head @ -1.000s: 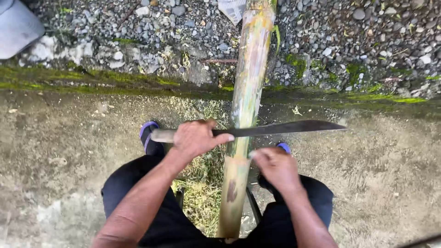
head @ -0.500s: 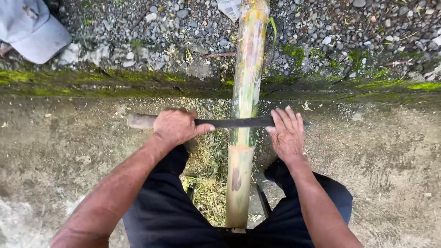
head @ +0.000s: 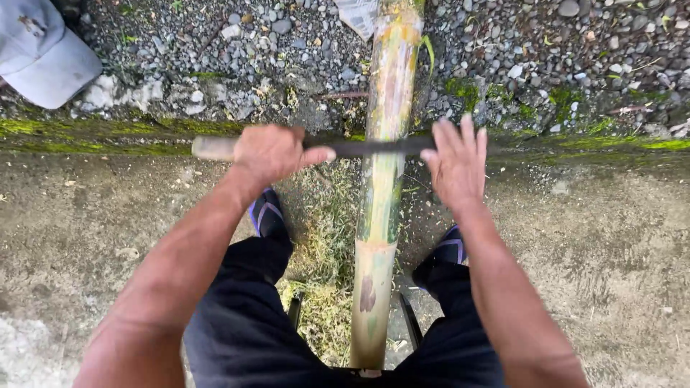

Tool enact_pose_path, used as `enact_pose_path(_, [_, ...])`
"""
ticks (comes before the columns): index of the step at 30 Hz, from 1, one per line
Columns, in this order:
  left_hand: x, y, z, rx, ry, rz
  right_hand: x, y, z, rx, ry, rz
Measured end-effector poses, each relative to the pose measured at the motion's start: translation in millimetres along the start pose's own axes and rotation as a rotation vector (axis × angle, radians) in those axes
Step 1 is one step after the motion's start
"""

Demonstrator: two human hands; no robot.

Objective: Stripping the outer green layer from a bamboo stalk using a machete.

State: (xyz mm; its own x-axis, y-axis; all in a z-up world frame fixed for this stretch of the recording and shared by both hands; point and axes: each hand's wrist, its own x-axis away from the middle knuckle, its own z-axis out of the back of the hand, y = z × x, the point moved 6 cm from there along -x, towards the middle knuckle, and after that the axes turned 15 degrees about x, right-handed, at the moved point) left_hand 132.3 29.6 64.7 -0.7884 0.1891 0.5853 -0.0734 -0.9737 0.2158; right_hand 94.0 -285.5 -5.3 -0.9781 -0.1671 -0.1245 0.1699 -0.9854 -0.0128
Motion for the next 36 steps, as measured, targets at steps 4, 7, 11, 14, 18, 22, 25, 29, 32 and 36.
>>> enact_pose_path(4, [-53, 5, 39, -0.026, 0.232, -0.173, -71, 28, 5, -0.061, 0.038, 0.058])
enact_pose_path(7, [-80, 5, 54, -0.03, 0.282, -0.204, -100, 43, -1, -0.055, 0.036, 0.06])
enact_pose_path(11, [-83, 6, 54, -0.047, 0.187, -0.16, -95, 39, 7, -0.027, -0.037, 0.08])
enact_pose_path(14, [-84, 4, 60, -0.043, 0.188, -0.13, -102, 44, 0, -0.026, 0.047, 0.116])
enact_pose_path(18, [-91, 2, 57, -0.021, 0.187, -0.147, -108, 45, -5, 0.007, 0.037, 0.091])
enact_pose_path(22, [-134, 7, 97, -0.067, 0.317, -0.124, -170, 67, -15, 0.143, 0.289, 0.144])
enact_pose_path(25, [-157, 2, 107, 0.017, 0.275, -0.221, -193, 80, 8, 0.054, 0.238, 0.203])
enact_pose_path(29, [-135, 17, 110, 0.14, 0.057, -0.022, -196, 86, 2, 0.036, 0.289, 0.176])
enact_pose_path(32, [-145, 30, 118, 0.011, 0.15, -0.114, -211, 90, 2, 0.009, 0.204, 0.117])
enact_pose_path(36, [-158, 35, 120, 0.001, 0.181, -0.098, -228, 91, 0, -0.034, 0.206, 0.123])
